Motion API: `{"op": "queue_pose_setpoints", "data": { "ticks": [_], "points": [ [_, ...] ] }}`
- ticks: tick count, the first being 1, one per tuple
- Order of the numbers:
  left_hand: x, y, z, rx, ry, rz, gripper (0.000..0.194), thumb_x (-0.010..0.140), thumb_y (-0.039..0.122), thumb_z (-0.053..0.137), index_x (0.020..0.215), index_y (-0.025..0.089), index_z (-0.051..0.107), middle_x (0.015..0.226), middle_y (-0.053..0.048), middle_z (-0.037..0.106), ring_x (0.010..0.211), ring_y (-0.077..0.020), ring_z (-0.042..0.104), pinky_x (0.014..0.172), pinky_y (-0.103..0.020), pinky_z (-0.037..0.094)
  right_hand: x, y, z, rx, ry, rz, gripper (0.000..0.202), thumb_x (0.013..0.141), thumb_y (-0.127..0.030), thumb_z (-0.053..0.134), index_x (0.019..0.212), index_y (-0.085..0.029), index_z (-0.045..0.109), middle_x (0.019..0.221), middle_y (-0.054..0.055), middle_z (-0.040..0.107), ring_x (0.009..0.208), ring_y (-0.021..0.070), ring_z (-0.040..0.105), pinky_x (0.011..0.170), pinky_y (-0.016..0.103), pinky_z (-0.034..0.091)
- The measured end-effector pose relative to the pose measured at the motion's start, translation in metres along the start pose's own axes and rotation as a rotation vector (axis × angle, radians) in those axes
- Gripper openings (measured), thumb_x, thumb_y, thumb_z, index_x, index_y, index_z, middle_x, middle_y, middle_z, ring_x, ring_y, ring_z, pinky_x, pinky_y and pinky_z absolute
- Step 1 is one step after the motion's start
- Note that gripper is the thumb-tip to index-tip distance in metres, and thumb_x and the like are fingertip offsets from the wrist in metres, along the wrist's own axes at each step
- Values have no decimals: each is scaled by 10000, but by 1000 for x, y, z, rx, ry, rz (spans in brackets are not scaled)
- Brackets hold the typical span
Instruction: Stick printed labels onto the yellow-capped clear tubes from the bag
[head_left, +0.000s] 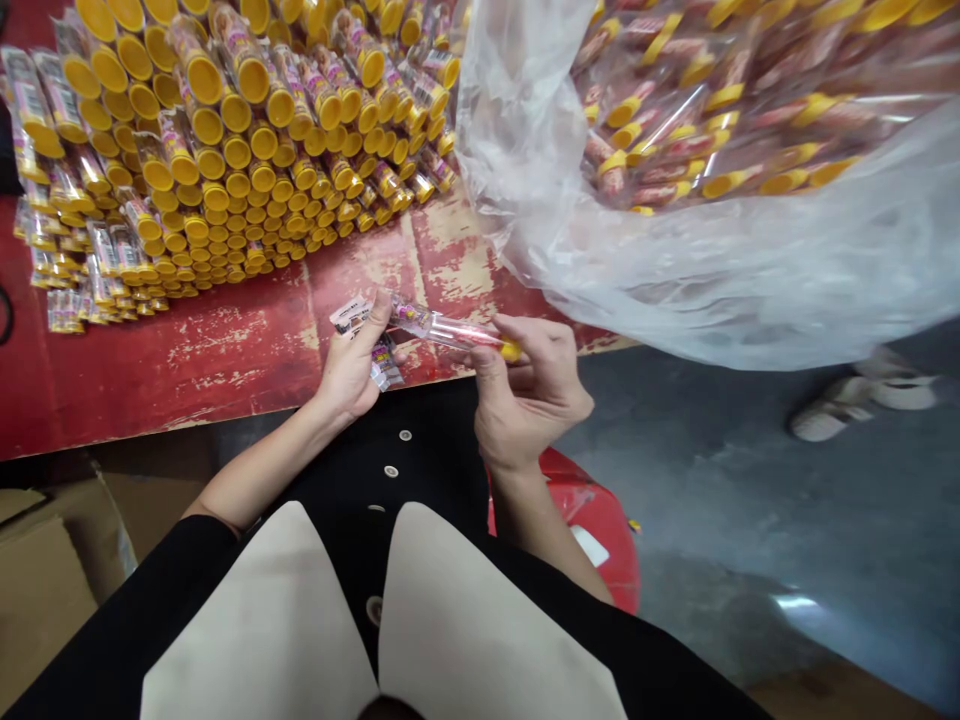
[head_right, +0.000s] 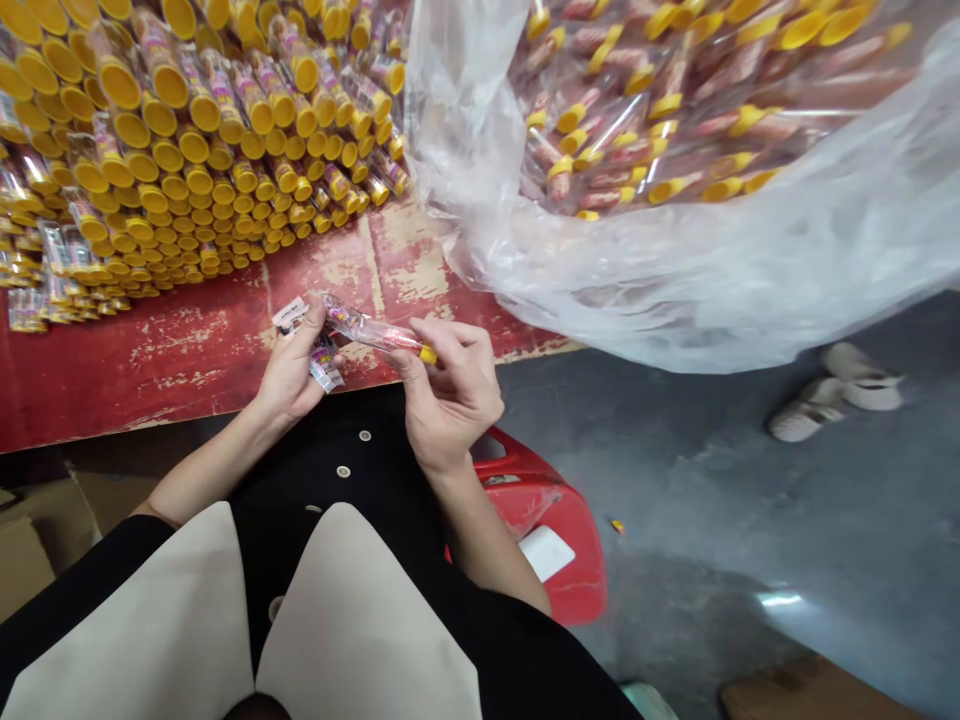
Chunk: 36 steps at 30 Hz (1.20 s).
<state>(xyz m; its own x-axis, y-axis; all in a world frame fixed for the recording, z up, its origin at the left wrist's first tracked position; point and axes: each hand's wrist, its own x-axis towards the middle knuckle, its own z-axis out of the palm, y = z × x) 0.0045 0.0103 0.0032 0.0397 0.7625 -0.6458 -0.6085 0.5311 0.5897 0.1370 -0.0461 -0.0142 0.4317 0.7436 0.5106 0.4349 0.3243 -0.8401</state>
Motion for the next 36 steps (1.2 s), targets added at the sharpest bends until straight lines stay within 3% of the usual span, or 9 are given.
{"op": "queue_pose_setpoints", "data": {
  "ticks": [3, 5, 9, 11, 13, 21, 28, 31, 36],
  "points": [
    [-1, 0, 1, 37, -3, 27, 373, 664, 369, 911, 812, 145, 651, 718, 35, 657, 614, -83, 630, 495, -167, 443, 0, 1, -6, -141, -44, -256, 508, 806, -100, 776, 1240, -354, 713, 1039, 25, 664, 916, 143, 685, 747, 283, 593],
    [-1, 0, 2, 60, -19, 56, 392, 648, 383, 917, 796, 143, 644, 708, 37, 653, 599, -83, 628, 469, -164, 438, 1, 2, -10, -144, -95, -332, 543, 798, -78, 774, 1254, -365, 706, 1051, 31, 670, 920, 145, 685, 750, 287, 599],
    [2, 0, 2, 99, -15, 127, 410, 635, 411, 917, 806, 144, 657, 712, 40, 662, 575, -68, 616, 452, -151, 433, -1, 2, -14, -19, -140, -140, 465, 877, -118, 686, 1290, -332, 692, 1111, 61, 663, 961, 166, 696, 744, 304, 628],
    [3, 1, 1, 110, 6, 145, 414, 637, 420, 915, 824, 149, 664, 722, 40, 670, 582, -72, 628, 456, -149, 437, -3, 3, -15, 42, -106, -4, 412, 904, -149, 658, 1277, -319, 700, 1129, 64, 656, 933, 158, 701, 686, 281, 632],
    [4, 1, 1, 118, 9, 139, 422, 638, 431, 914, 838, 155, 665, 723, 37, 676, 606, -94, 661, 458, -153, 443, -5, 4, -15, 55, -76, 39, 384, 902, -166, 668, 1253, -313, 712, 1123, 58, 658, 889, 145, 703, 633, 256, 625],
    [9, 0, 0, 89, 27, 65, 390, 684, 419, 895, 845, 159, 654, 741, 18, 697, 723, -147, 746, 518, -151, 507, -2, 7, -22, -85, -105, -187, 338, 860, -182, 725, 1183, -283, 732, 1084, 53, 683, 947, 181, 696, 768, 347, 623],
    [11, 1, -3, 116, -27, 69, 426, 625, 424, 924, 812, 149, 657, 686, 40, 667, 574, -77, 655, 489, -144, 496, 4, 1, -27, -80, -225, -232, 425, 851, -129, 718, 1234, -313, 714, 1099, 57, 698, 945, 176, 697, 766, 337, 606],
    [12, 4, -6, 164, -97, 72, 439, 598, 441, 931, 755, 148, 645, 654, 36, 659, 521, -64, 612, 461, -150, 480, 10, -1, -31, -72, -310, -225, 357, 852, -167, 728, 1176, -315, 733, 1056, 51, 716, 930, 183, 709, 768, 353, 614],
    [12, 7, -7, 206, -115, 6, 417, 615, 457, 921, 762, 160, 667, 650, 7, 671, 536, -96, 634, 458, -180, 474, 9, 0, -31, -137, -205, -236, 361, 874, -168, 705, 1211, -295, 717, 1091, 49, 724, 960, 182, 716, 817, 353, 621]
  ]
}}
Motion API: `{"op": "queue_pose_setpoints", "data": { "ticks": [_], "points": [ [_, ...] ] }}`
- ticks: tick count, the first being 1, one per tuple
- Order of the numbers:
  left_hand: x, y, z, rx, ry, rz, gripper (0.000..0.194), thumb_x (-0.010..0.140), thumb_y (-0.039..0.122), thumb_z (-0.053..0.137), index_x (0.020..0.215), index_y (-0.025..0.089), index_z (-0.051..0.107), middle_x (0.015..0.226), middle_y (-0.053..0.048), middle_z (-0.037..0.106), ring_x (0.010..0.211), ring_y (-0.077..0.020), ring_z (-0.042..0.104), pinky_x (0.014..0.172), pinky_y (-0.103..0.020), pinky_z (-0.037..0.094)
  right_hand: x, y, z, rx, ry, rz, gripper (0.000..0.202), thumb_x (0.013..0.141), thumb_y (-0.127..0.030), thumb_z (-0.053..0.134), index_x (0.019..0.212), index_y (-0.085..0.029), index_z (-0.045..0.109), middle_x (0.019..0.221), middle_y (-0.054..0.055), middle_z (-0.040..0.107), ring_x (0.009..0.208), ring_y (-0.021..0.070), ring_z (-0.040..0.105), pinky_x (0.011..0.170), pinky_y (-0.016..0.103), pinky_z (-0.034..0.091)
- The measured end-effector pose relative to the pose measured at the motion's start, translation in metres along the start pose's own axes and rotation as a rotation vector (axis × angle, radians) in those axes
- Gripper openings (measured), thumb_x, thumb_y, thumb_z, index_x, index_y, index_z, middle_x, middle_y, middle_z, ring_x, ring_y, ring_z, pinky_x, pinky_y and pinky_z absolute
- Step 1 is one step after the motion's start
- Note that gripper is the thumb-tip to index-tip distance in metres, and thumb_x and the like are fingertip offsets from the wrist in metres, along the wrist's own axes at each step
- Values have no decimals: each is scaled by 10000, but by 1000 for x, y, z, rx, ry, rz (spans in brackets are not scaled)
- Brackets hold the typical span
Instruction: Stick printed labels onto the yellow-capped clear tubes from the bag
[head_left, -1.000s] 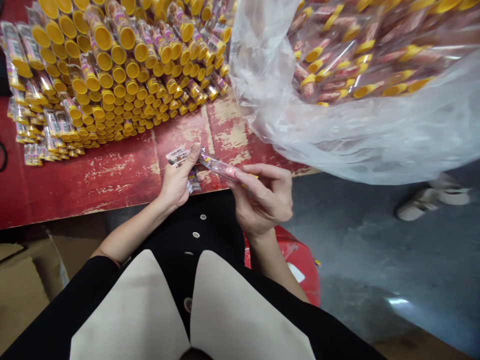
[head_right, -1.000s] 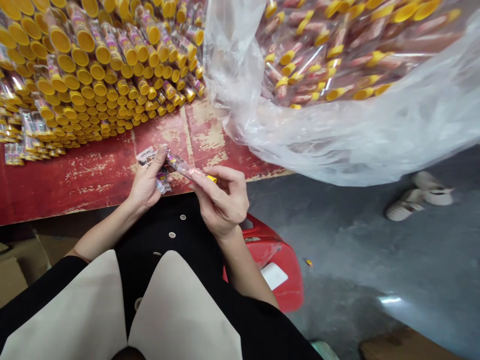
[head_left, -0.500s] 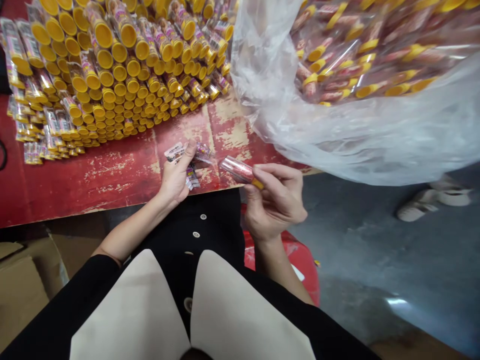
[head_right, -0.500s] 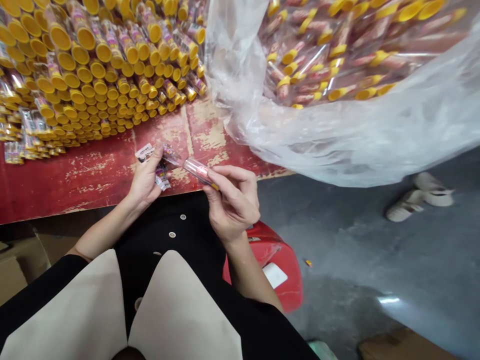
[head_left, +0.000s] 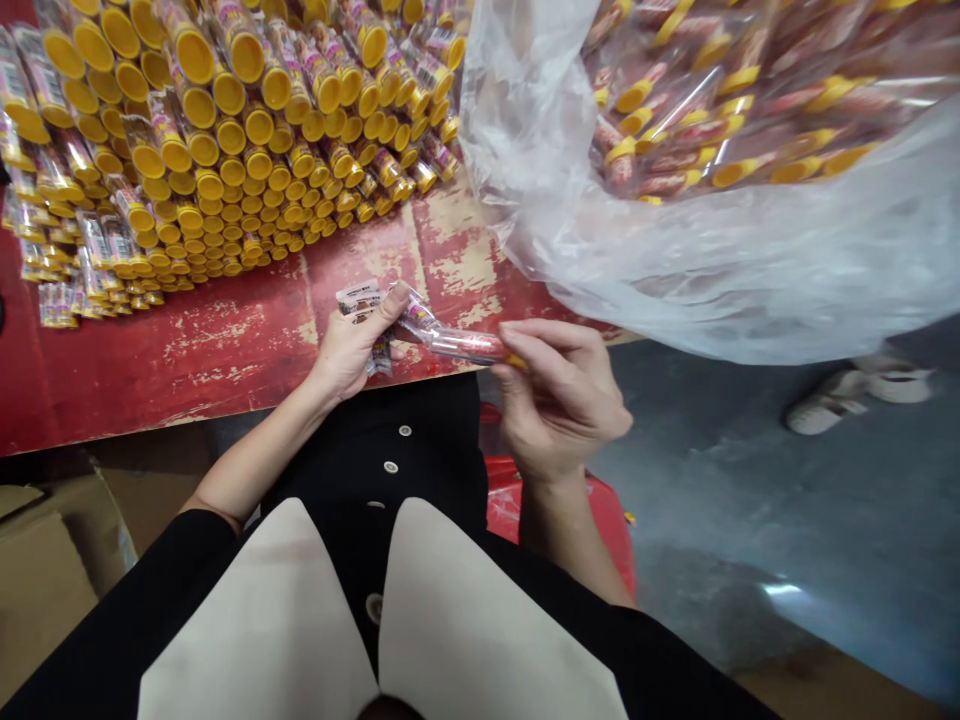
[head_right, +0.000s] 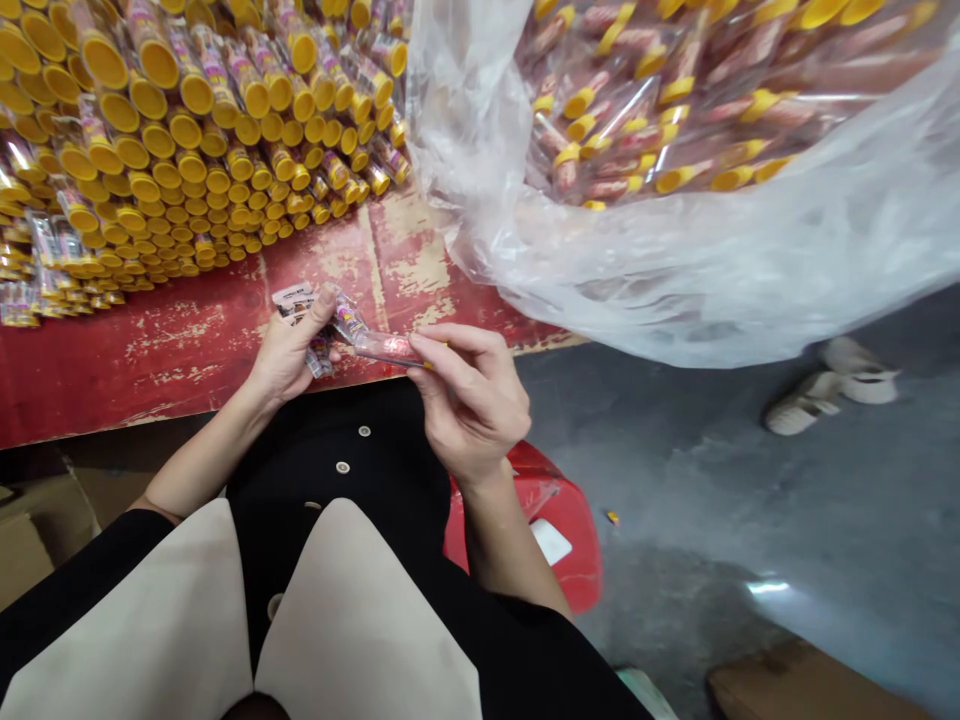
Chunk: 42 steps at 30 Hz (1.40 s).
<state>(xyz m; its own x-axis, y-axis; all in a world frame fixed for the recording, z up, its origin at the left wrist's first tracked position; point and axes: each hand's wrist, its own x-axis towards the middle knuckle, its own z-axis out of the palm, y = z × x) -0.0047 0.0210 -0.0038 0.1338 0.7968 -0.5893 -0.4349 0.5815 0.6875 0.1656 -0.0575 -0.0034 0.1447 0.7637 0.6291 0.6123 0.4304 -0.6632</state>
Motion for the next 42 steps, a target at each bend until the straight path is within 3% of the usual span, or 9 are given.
{"op": "queue_pose_setpoints", "data": {
  "ticks": [4, 8, 16, 19, 22, 27, 30, 37, 42],
  "points": [
    [-3, 0, 2, 20, -35, 28, 454, 614, 516, 905, 786, 165, 675, 665, 0, 685, 548, -94, 631, 474, -175, 483, -6, -6, 2, -70, -24, 3, 420, 903, -156, 658, 1295, -306, 677, 1165, 67, 708, 1038, 188, 709, 879, 365, 617],
    [-5, 2, 1, -12, -81, 56, 434, 578, 433, 944, 795, 160, 686, 648, 32, 663, 480, -60, 562, 428, -166, 451, -11, -8, -1, -126, -96, 39, 407, 948, -177, 573, 1327, -300, 659, 1176, 94, 717, 1059, 206, 720, 885, 400, 635],
    [-6, 10, -4, 62, -39, -29, 354, 604, 329, 942, 801, 154, 705, 647, 23, 659, 484, -61, 571, 418, -155, 452, -31, 8, -8, -183, -49, -203, 372, 879, -78, 632, 1134, -319, 756, 1279, 33, 733, 1066, 207, 758, 878, 347, 682],
    [-6, 11, -6, 52, -52, -77, 355, 599, 301, 945, 828, 155, 717, 679, 3, 688, 497, -77, 603, 412, -156, 460, -32, 6, -8, -138, -19, -219, 443, 857, -37, 643, 1175, -330, 742, 1301, 28, 725, 1064, 211, 763, 879, 349, 680],
    [-7, 9, -7, 48, -96, -56, 360, 599, 300, 946, 835, 148, 721, 696, -5, 697, 488, -83, 610, 397, -161, 459, -27, 0, -7, -56, 0, -108, 473, 862, -55, 666, 1232, -346, 719, 1258, 39, 741, 1033, 202, 764, 854, 349, 672],
    [-4, 6, -4, -33, 11, -54, 320, 655, 273, 920, 852, 147, 702, 685, 16, 681, 516, -71, 615, 425, -139, 451, -28, -3, -6, 162, 28, 202, 421, 869, -143, 704, 1240, -342, 718, 1130, 47, 753, 968, 214, 756, 799, 388, 664],
    [-3, 5, -3, -41, 16, -59, 340, 661, 288, 918, 874, 142, 697, 735, -1, 706, 577, -90, 661, 438, -135, 462, -30, -2, -6, 229, 2, 247, 423, 858, -127, 707, 1221, -342, 725, 1139, 50, 740, 921, 206, 760, 715, 366, 665],
    [-7, 6, -5, 8, -1, -83, 318, 671, 313, 911, 845, 143, 705, 720, -13, 714, 566, -105, 669, 414, -144, 461, -21, -4, -5, 30, -38, -6, 419, 843, -116, 728, 1205, -326, 721, 1142, 50, 765, 968, 192, 757, 817, 364, 656],
    [-7, 5, -7, 0, -15, -108, 258, 713, 311, 884, 843, 154, 724, 720, -18, 718, 571, -113, 668, 431, -164, 485, -20, -7, -5, -71, -71, -119, 531, 815, -39, 723, 1257, -333, 696, 1235, 54, 741, 963, 178, 759, 781, 324, 659]
  ]
}}
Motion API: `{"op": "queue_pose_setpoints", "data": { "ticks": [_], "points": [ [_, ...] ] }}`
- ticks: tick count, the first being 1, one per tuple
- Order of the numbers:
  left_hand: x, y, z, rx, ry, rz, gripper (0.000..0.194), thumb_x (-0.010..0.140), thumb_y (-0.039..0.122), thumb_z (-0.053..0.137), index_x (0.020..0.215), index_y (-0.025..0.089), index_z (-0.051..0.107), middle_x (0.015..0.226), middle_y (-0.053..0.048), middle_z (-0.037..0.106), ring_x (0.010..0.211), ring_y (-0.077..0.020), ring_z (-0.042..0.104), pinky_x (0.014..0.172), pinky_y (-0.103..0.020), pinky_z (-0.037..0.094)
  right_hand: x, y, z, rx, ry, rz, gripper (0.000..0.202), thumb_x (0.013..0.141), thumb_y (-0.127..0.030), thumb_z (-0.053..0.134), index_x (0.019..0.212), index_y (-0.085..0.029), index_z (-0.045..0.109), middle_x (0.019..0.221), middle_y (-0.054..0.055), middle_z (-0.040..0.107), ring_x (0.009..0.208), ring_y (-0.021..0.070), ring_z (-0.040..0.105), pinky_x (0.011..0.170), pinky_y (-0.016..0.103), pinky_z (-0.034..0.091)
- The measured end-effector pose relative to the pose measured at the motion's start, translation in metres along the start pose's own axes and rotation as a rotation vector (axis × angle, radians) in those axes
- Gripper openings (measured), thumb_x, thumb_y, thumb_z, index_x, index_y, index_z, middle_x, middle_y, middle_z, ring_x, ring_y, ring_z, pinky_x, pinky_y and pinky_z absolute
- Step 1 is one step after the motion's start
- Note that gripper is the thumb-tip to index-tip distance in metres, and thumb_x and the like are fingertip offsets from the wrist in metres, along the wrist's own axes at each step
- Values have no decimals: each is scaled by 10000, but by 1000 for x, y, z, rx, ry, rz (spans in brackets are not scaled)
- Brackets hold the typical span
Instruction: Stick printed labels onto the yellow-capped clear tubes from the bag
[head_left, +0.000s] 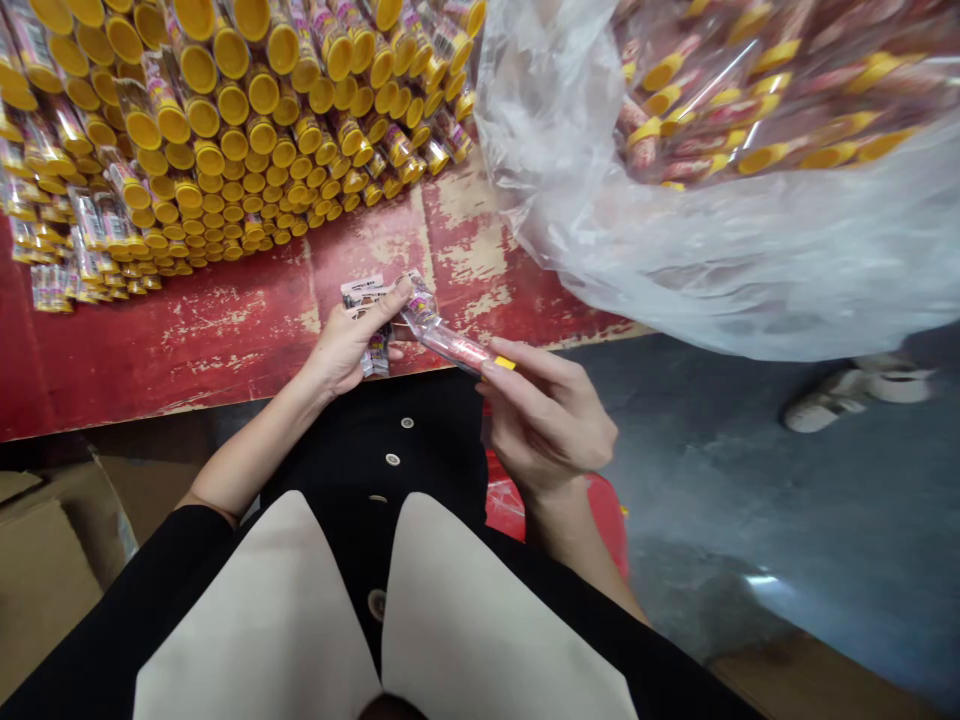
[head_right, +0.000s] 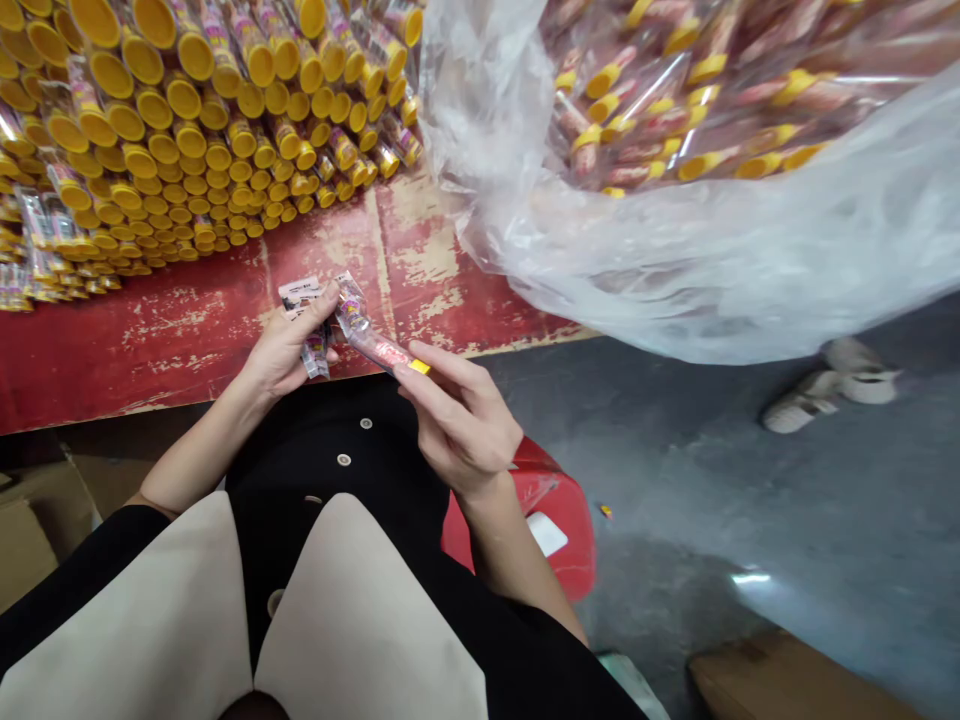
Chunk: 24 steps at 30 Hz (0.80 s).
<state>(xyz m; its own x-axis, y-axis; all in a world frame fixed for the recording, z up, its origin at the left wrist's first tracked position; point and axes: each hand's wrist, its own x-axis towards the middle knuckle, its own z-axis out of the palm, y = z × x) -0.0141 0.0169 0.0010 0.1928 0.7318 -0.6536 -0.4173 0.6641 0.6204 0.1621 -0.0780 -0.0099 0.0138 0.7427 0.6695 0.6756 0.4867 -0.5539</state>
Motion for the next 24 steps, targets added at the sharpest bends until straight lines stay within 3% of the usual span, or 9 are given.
{"op": "queue_pose_setpoints", "data": {
  "ticks": [9, 14, 17, 19, 24],
  "points": [
    [-3, -5, 2, 11, -98, 31, 338, 632, 239, 924, 891, 149, 727, 809, -22, 745, 669, -133, 716, 440, -149, 463, 1, -10, 3, -9, 50, 21, 534, 737, -48, 820, 1209, -284, 734, 1095, 62, 772, 875, 166, 762, 737, 288, 657],
    [-4, -13, 0, -3, -94, 37, 393, 608, 330, 940, 850, 156, 684, 741, 8, 704, 591, -91, 652, 427, -152, 428, -15, -14, 17, 246, 39, 349, 379, 859, -129, 716, 1195, -304, 738, 1084, 53, 735, 911, 183, 748, 772, 358, 671],
    [-5, -15, -1, -10, -126, 70, 453, 583, 417, 943, 838, 158, 674, 731, 10, 700, 573, -83, 633, 418, -156, 418, -17, -16, 26, 281, 40, 456, 472, 924, -161, 621, 1366, -327, 628, 1096, 56, 672, 878, 150, 709, 694, 306, 652],
    [-6, -15, -2, 10, -161, 109, 494, 567, 454, 942, 864, 158, 680, 741, 9, 706, 559, -80, 629, 414, -161, 425, -12, -17, 29, 256, 23, 456, 518, 939, -183, 599, 1436, -327, 565, 1160, 74, 615, 923, 146, 681, 686, 284, 634],
    [-11, -16, 0, 76, -207, 165, 532, 569, 438, 945, 939, 150, 694, 782, 15, 720, 491, -54, 583, 414, -171, 459, 6, -17, 33, 213, -3, 326, 475, 942, -170, 602, 1385, -341, 620, 1217, 76, 587, 1147, 200, 627, 929, 399, 604]
  ]
}}
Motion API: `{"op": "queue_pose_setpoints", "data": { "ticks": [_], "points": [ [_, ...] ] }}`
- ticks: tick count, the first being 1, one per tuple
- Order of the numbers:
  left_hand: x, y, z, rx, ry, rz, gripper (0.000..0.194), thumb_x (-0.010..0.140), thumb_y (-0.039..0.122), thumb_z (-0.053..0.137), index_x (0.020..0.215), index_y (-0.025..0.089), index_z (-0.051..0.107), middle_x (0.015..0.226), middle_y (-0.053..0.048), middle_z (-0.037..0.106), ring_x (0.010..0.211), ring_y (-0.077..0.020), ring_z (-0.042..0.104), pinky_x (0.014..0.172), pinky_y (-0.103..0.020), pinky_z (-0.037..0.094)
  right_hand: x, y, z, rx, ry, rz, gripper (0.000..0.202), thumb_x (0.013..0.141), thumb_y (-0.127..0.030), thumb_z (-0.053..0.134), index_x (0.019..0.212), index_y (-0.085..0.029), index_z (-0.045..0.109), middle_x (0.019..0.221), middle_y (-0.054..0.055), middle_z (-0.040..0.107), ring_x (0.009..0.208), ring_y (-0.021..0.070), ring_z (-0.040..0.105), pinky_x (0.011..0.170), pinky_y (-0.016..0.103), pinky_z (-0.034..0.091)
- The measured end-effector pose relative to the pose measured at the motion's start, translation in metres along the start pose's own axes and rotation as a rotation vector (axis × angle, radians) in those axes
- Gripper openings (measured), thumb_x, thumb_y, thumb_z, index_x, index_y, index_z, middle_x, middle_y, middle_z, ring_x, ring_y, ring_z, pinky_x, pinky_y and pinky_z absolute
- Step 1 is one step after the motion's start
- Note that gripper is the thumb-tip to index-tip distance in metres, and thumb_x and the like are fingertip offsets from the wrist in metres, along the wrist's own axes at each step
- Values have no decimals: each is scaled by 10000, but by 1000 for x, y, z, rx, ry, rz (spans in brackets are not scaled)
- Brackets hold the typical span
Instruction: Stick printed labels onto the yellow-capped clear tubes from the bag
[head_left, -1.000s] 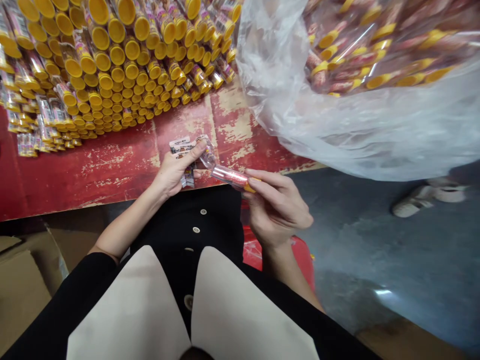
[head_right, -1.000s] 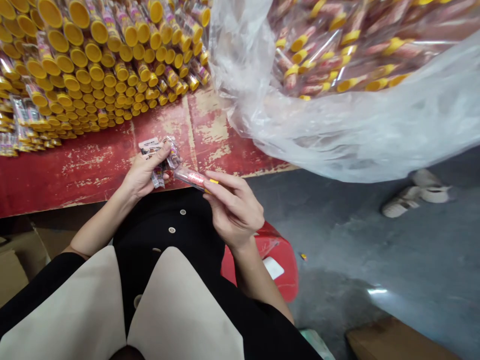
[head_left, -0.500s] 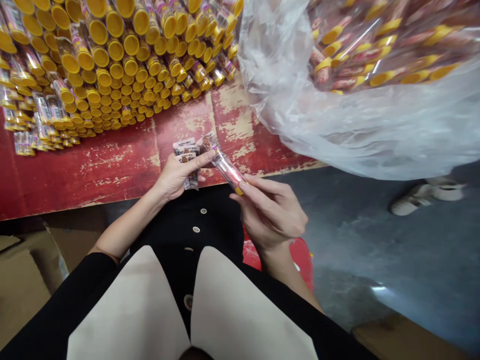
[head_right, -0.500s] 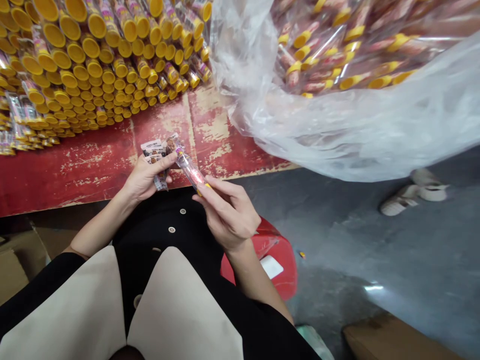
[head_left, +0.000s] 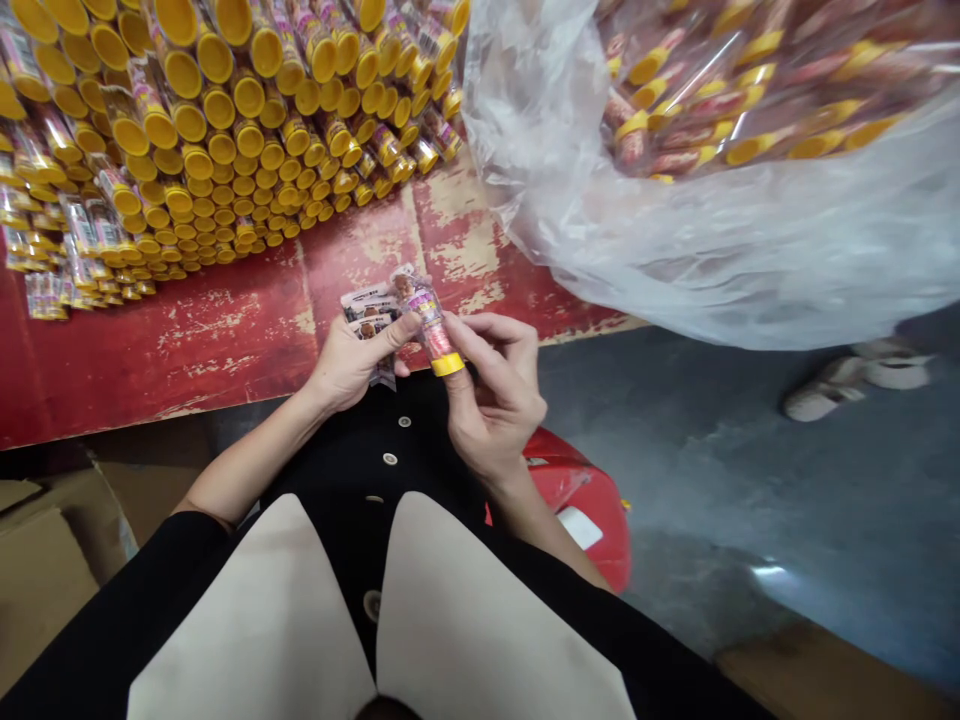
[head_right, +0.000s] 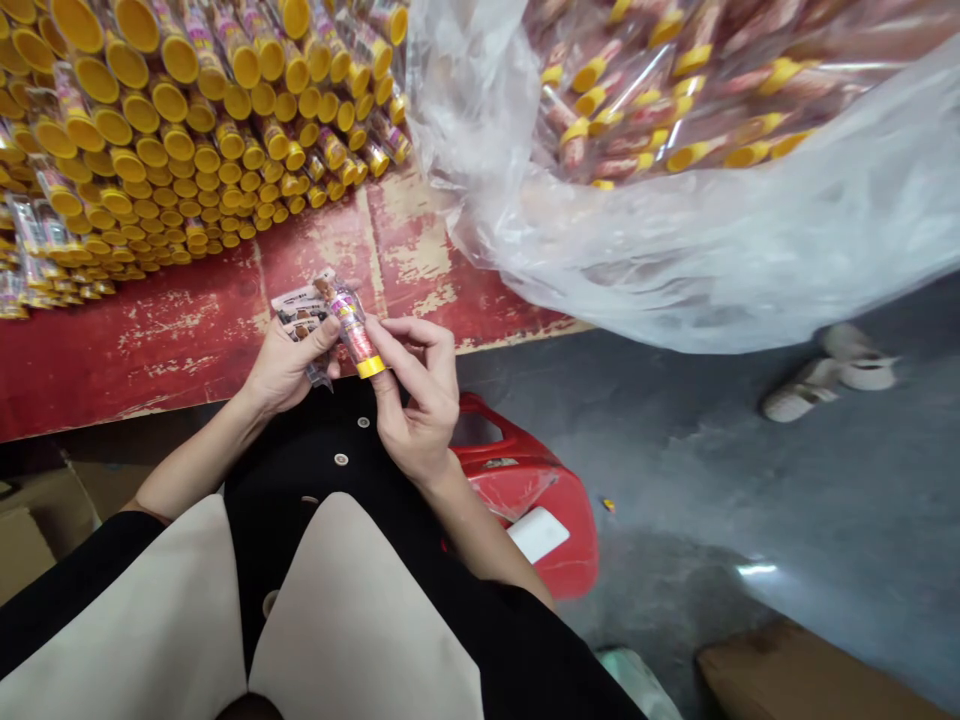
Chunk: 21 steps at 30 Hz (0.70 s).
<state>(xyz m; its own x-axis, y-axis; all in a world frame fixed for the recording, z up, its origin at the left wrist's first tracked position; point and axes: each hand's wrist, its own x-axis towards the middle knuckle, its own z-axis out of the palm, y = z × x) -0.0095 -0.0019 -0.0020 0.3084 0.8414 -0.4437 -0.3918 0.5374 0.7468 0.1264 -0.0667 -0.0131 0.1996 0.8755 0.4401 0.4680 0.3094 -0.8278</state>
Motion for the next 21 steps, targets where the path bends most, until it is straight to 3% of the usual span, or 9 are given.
{"op": "queue_pose_setpoints", "data": {
  "ticks": [4, 10, 17, 21],
  "points": [
    [-6, -3, 4, 50, -41, -38, 530, 553, 461, 947, 895, 142, 697, 770, 11, 708, 486, -57, 565, 411, -187, 475, 7, 1, 4, 20, 87, -12, 474, 921, -139, 638, 1331, -375, 662, 1170, 58, 622, 1090, 186, 645, 882, 372, 595],
    [-5, 0, 6, -4, -7, 8, 555, 644, 647, 831, 876, 160, 702, 752, -9, 687, 531, -73, 571, 375, -174, 413, 10, 1, 8, 22, 192, -10, 406, 879, -126, 701, 1176, -399, 749, 1053, 28, 655, 950, 157, 672, 785, 344, 600],
    [2, 7, 10, -65, 35, 17, 514, 639, 595, 862, 822, 150, 681, 679, 14, 623, 518, -73, 544, 354, -170, 414, 24, 2, 13, 35, 216, -37, 479, 842, -57, 716, 1170, -405, 749, 1076, 30, 668, 966, 158, 678, 774, 336, 602],
    [6, 12, 12, -102, 25, 17, 537, 644, 577, 869, 921, 142, 717, 727, -3, 669, 520, -74, 559, 360, -166, 409, 28, 4, 20, 45, 245, -45, 446, 841, -80, 727, 1151, -400, 758, 1059, 30, 679, 953, 158, 681, 769, 336, 601]
  ]
}}
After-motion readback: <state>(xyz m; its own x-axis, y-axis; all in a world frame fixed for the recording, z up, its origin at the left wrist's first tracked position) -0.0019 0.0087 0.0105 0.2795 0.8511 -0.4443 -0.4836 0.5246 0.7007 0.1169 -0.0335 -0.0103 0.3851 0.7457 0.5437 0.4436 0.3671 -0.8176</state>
